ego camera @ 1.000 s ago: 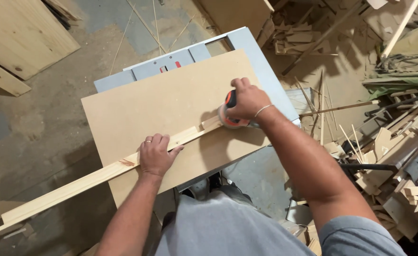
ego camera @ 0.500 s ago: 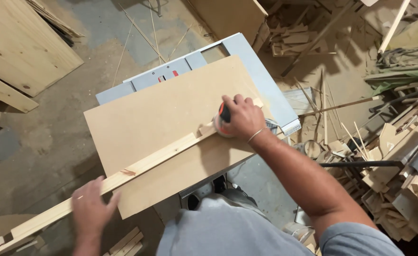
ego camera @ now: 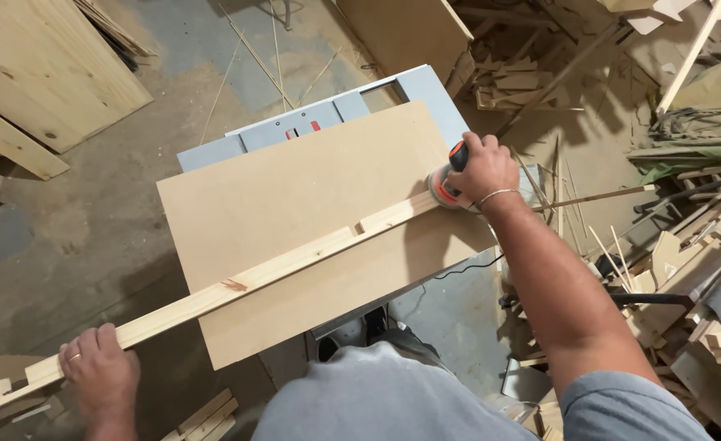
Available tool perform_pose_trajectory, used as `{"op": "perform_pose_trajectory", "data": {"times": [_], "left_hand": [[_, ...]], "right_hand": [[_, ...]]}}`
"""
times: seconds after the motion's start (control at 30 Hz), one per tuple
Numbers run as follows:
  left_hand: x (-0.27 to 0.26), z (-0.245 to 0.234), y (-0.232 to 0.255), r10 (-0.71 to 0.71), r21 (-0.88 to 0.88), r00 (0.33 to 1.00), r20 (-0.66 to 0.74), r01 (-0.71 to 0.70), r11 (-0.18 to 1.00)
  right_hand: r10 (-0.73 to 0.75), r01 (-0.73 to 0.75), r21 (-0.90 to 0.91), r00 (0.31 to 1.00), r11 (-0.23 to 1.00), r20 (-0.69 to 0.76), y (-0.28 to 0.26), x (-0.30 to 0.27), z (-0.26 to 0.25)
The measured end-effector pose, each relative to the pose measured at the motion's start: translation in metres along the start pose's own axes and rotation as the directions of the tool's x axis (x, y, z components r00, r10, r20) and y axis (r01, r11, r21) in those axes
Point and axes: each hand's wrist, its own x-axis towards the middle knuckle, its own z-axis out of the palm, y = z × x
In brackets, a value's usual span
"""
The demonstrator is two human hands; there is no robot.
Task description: Sanding a long wooden strip using an orbital sander on a workbench.
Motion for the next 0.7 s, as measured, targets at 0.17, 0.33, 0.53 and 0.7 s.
{"op": "perform_pose_trajectory", "data": {"times": [0.17, 0.33, 0.53, 0.7], "left_hand": [[-0.001, 0.000, 0.001, -0.004, 0.041, 1.000, 0.009, 0.004, 0.999], [-0.010, 0.004, -0.006, 0.003, 0.063, 1.000, 0.026, -0.004, 0.998], [-0.027, 0.021, -0.014, -0.077, 0.044, 0.985, 0.156, 0.071, 0.997], [-0.013, 0.020, -0.009, 0.059, 0.047, 0.997, 0.053, -0.061, 0.997]], "right_hand": [[0.043, -0.042, -0.012, 0.999, 0.999, 0.026, 0.007, 0.001, -0.008], [0.046, -0.046, 0.013, 0.999, 0.999, 0.005, 0.012, -0.002, -0.012], [0.014, -0.013, -0.018, 0.998, 1.000, 0.067, 0.010, -0.002, -0.011], [-0.047, 0.046, 0.027, 0.999, 0.999, 0.021, 0.002, -0.003, -0.005]]}}
